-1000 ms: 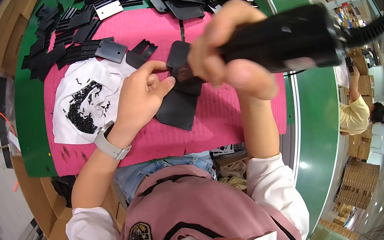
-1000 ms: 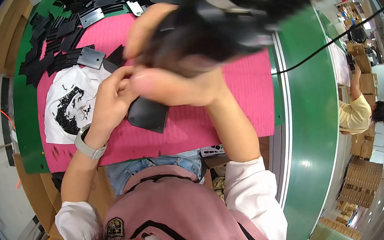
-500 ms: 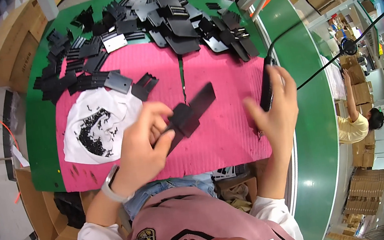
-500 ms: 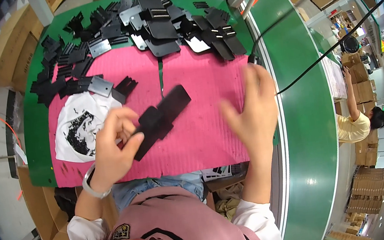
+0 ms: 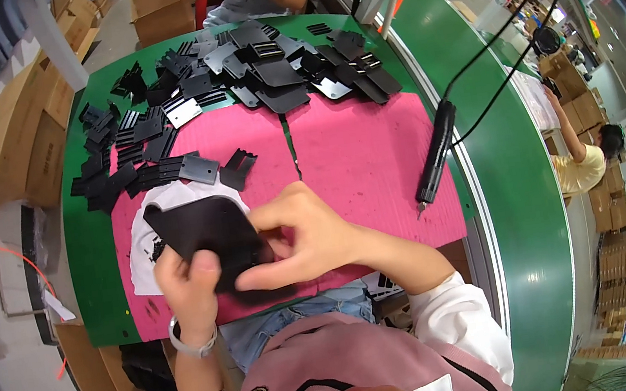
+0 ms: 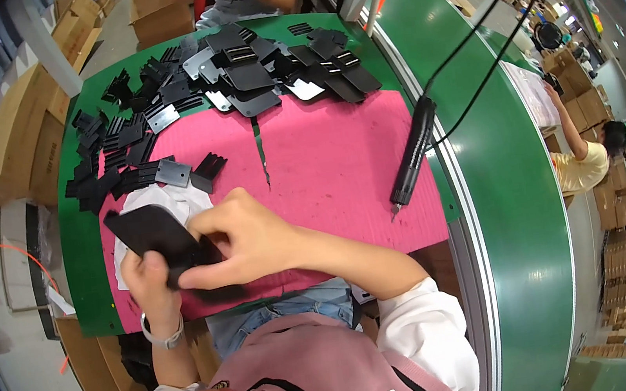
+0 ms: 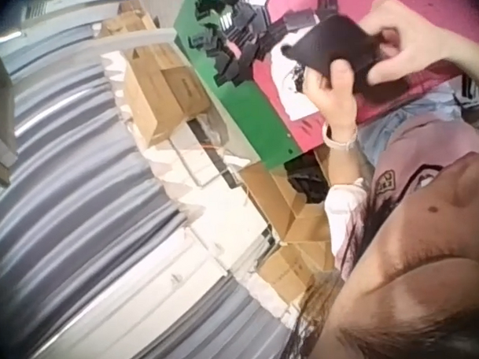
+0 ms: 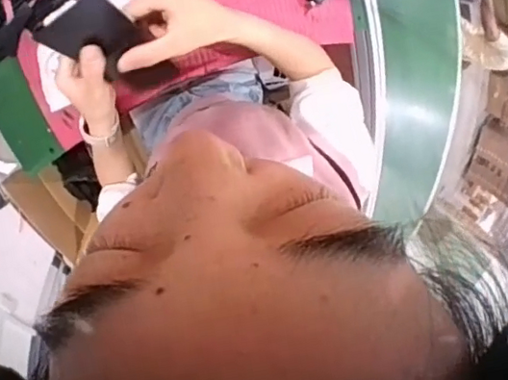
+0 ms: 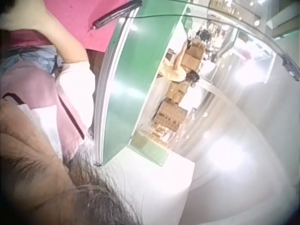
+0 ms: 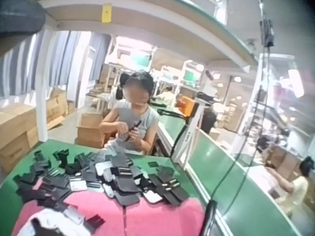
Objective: Assembling small black plastic components by joining parts and securing them using an electric screwdriver at a factory workbench.
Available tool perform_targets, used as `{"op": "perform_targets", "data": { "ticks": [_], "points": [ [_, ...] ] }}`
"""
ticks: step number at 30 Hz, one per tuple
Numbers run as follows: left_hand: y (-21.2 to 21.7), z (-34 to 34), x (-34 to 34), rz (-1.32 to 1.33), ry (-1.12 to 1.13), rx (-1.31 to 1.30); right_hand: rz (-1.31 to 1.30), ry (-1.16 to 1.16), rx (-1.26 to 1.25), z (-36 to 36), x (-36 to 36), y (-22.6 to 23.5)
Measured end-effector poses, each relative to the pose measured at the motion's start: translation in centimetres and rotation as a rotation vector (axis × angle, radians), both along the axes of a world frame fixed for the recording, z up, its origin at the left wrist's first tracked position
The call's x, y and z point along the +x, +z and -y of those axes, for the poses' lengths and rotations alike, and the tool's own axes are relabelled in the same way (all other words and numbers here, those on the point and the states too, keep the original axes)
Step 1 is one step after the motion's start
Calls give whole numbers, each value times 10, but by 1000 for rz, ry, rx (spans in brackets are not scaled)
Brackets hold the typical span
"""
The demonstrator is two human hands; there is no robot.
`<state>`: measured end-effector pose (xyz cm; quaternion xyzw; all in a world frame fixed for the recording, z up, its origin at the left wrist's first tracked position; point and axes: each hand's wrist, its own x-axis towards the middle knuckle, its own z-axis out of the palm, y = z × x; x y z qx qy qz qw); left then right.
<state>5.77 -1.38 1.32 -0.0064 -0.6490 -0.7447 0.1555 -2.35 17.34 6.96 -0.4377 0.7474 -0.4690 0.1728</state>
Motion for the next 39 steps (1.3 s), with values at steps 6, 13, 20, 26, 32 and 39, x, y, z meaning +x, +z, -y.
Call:
{"op": "perform_targets", "data": {
  "ticks": [6,13,20,26,32,39],
  "points": [
    [20,43,35,-50,139,38,436,193,-180,9,10,7],
    [-73,265,164,-49,954,271,-794,-694,169,21,-104,-26],
    [-281,388,286,491,885,700,-433,-993,528,3,-209,-57],
    [-255,349,242,803,1110,414,-555,-1068,486,6,-185,-43],
    [-227,375,189,539,1077,300,-580,-1052,234,2,-144,-26],
    [-41,166,80,-185,1075,-340,-706,-514,-215,36,-31,-4]
  ]
}}
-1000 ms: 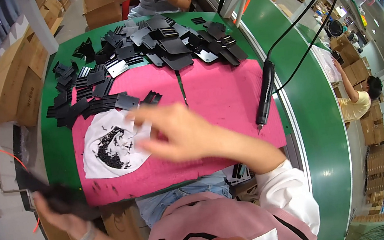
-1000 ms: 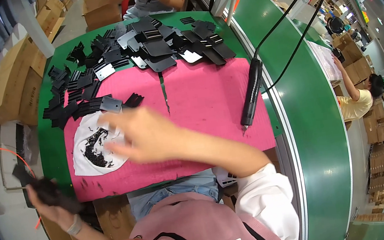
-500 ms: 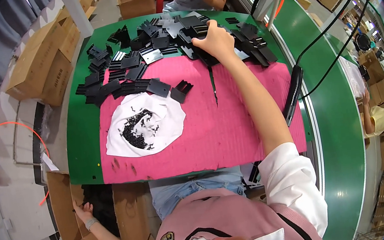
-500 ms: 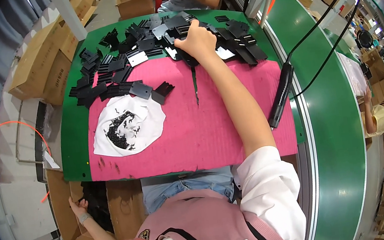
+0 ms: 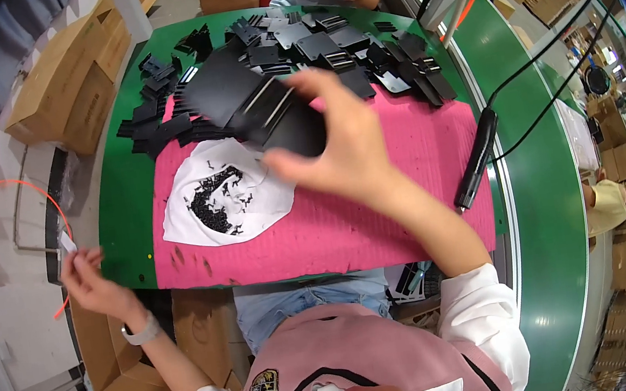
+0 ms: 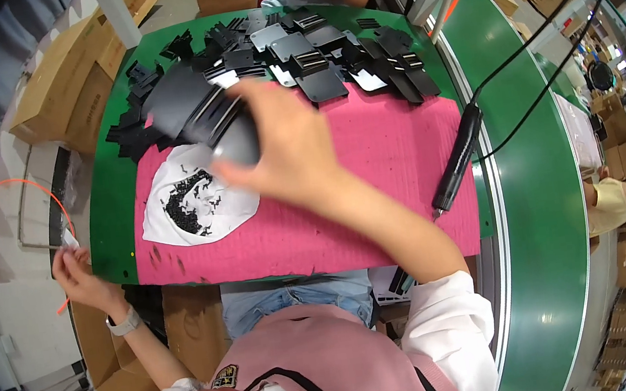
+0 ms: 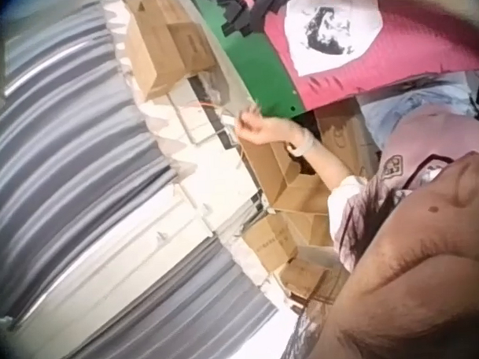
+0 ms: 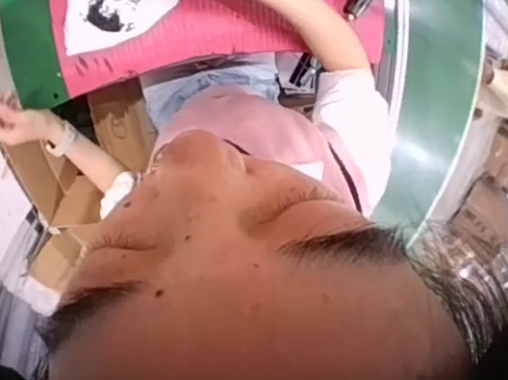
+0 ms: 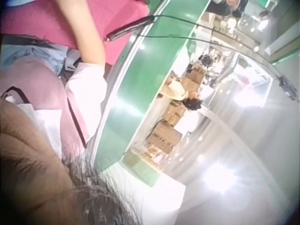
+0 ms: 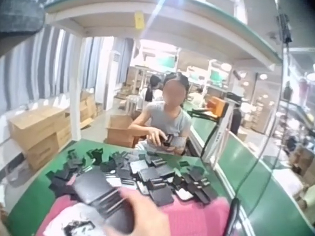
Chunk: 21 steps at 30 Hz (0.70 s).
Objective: Assembling small black plastic components by joining parts and securing them using an electric screwdriver at a factory workbench.
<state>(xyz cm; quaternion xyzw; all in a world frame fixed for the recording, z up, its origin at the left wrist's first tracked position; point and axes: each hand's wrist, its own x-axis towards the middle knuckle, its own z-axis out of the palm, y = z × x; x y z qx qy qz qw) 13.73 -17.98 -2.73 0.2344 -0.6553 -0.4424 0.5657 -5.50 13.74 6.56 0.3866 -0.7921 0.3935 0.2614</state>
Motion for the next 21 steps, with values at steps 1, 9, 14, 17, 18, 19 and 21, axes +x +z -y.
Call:
{"op": "perform_targets", "data": {
  "ticks": [1,9,14,17,18,19,21],
  "points": [
    [29,-47,-21,56,-259,-5,-54,66,14,6,14,0],
    [47,-143,-76,-70,-839,337,121,378,44,37,26,-21],
    [49,-131,-78,35,-995,448,-100,142,359,38,-49,-49],
    [46,-128,-76,76,-1036,433,70,175,717,42,-65,-55],
    [45,-126,-77,77,-1043,447,35,153,723,42,-68,-54],
    [45,-126,-78,79,-1042,451,2,133,732,43,-68,-52],
    [44,-126,-84,68,-1023,558,-29,87,685,38,-70,-46]
  ]
}}
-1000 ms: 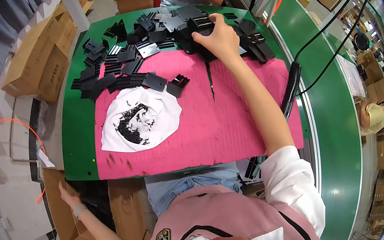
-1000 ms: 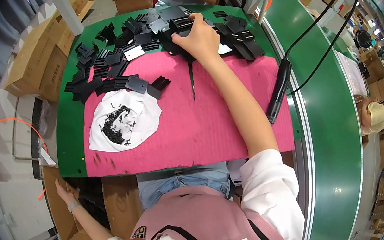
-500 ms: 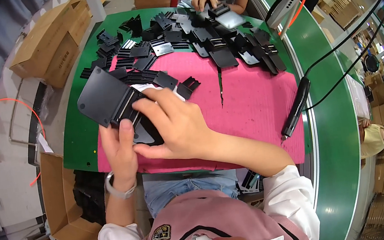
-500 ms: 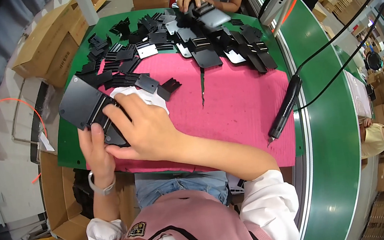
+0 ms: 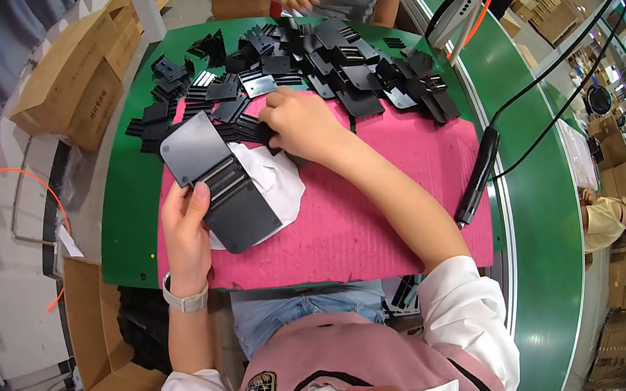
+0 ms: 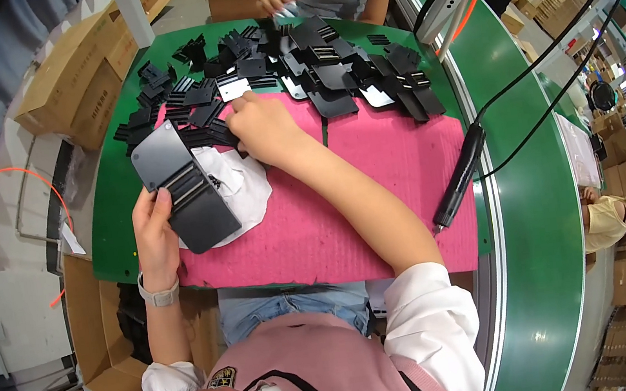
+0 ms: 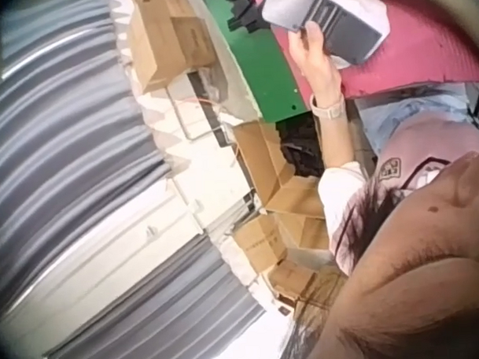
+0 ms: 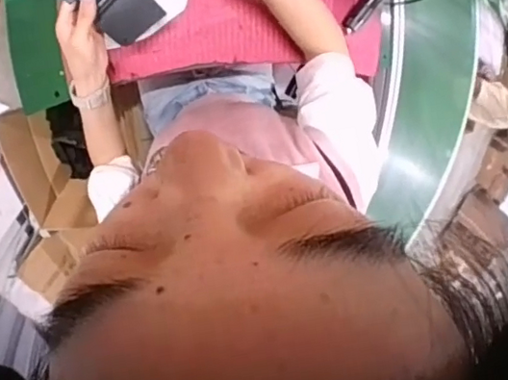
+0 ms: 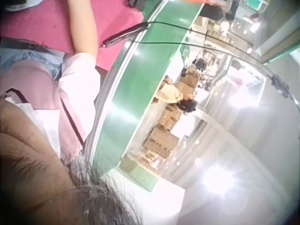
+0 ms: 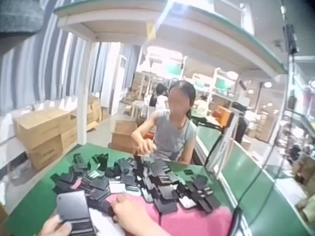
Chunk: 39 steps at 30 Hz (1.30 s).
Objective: Assembling small black plastic components by joining parts and securing them using an electric screwdriver at a factory workbench.
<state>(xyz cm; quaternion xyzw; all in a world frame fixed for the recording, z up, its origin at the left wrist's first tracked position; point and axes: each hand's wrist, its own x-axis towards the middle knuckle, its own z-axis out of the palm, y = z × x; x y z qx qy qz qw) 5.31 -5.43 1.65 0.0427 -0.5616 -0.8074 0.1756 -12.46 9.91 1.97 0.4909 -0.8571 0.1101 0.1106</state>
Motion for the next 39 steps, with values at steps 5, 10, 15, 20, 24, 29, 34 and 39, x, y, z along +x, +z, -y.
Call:
{"op": "perform_targets", "data": {
  "ticks": [5,10,15,20,24,29,34,39],
  "points": [
    [-13,-11,-17,-7,-15,45,398,-191,-601,-38,10,27],
    [-20,-33,-25,-28,-120,-19,1242,-196,-1053,-68,75,36],
    [-19,-59,-31,-135,-298,-24,1101,-261,-984,-75,91,19],
    [-19,-62,-26,-66,-319,-22,477,-333,-715,-76,88,11],
    [-17,-77,-23,-19,-383,-23,1186,-186,-824,-96,97,3],
    [-8,-58,-27,-100,23,-958,1174,-411,-822,-133,104,3],
    [-17,5,-20,110,353,-1406,440,-655,-297,-153,105,-8],
    [-23,10,-20,36,276,-1464,372,-688,-330,-149,106,4]
  ]
}}
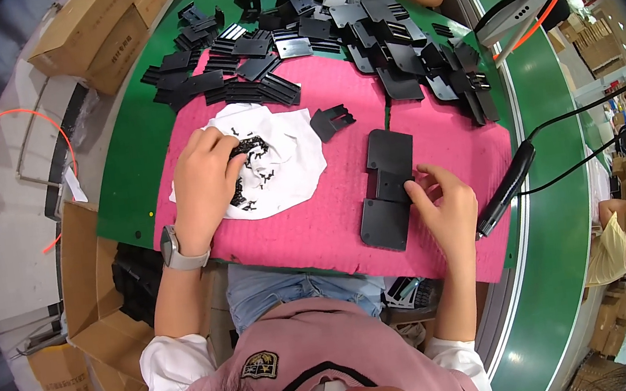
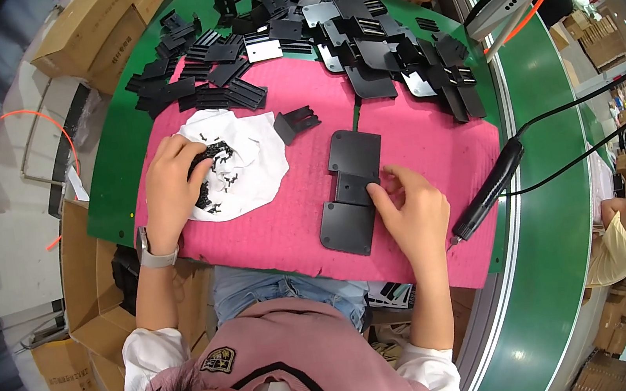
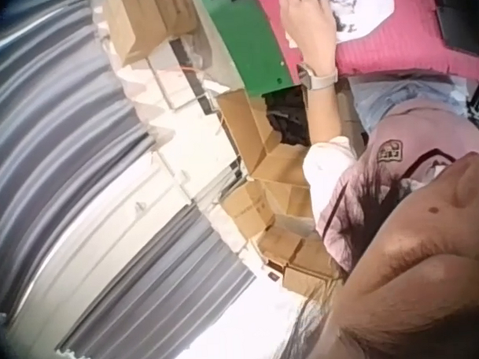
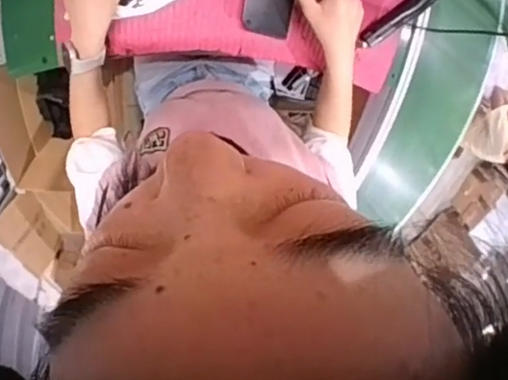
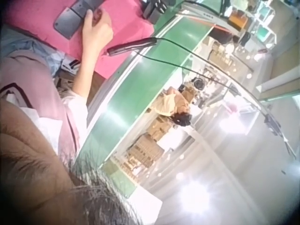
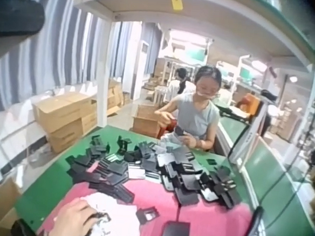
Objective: Assembling small black plastic components by joining parts and securing them using an electric screwdriver at a factory workbench.
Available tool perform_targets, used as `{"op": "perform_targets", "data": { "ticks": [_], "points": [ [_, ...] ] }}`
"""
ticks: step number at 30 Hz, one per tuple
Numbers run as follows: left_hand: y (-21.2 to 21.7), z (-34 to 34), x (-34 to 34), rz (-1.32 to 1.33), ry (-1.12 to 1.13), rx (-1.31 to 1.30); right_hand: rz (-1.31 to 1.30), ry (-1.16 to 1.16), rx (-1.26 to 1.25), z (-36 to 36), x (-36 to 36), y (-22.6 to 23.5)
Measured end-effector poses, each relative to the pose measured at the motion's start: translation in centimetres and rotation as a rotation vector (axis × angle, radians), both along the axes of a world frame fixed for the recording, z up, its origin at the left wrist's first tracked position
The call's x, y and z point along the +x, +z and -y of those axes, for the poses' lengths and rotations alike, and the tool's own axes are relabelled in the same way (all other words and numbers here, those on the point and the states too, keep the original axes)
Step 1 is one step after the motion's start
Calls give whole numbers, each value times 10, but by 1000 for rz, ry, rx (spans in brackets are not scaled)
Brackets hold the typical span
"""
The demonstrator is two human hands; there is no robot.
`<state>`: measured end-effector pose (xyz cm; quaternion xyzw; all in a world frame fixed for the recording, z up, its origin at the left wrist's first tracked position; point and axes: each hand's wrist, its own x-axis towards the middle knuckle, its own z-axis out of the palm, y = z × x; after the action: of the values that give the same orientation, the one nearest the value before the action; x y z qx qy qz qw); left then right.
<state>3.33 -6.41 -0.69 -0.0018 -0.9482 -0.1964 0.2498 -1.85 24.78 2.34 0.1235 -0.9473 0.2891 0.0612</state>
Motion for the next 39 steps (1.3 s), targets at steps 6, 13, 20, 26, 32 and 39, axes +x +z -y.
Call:
{"op": "perform_targets", "data": {
  "ticks": [6,13,20,26,32,39],
  "points": [
    [-6,-1,1,-67,11,36,-49,-87,-52,-32,0,4],
    [-3,1,-2,-110,70,144,-358,-527,308,-112,-11,17],
    [-2,-2,-5,-82,106,276,-30,-659,517,-132,-53,-6],
    [3,-17,-10,191,-81,956,62,-344,-158,-120,-73,1],
    [12,-72,-19,471,-394,1369,273,236,-1322,-42,-42,55],
    [4,-109,-23,686,-575,1776,-103,1142,-1507,2,-35,64]
  ]
}}
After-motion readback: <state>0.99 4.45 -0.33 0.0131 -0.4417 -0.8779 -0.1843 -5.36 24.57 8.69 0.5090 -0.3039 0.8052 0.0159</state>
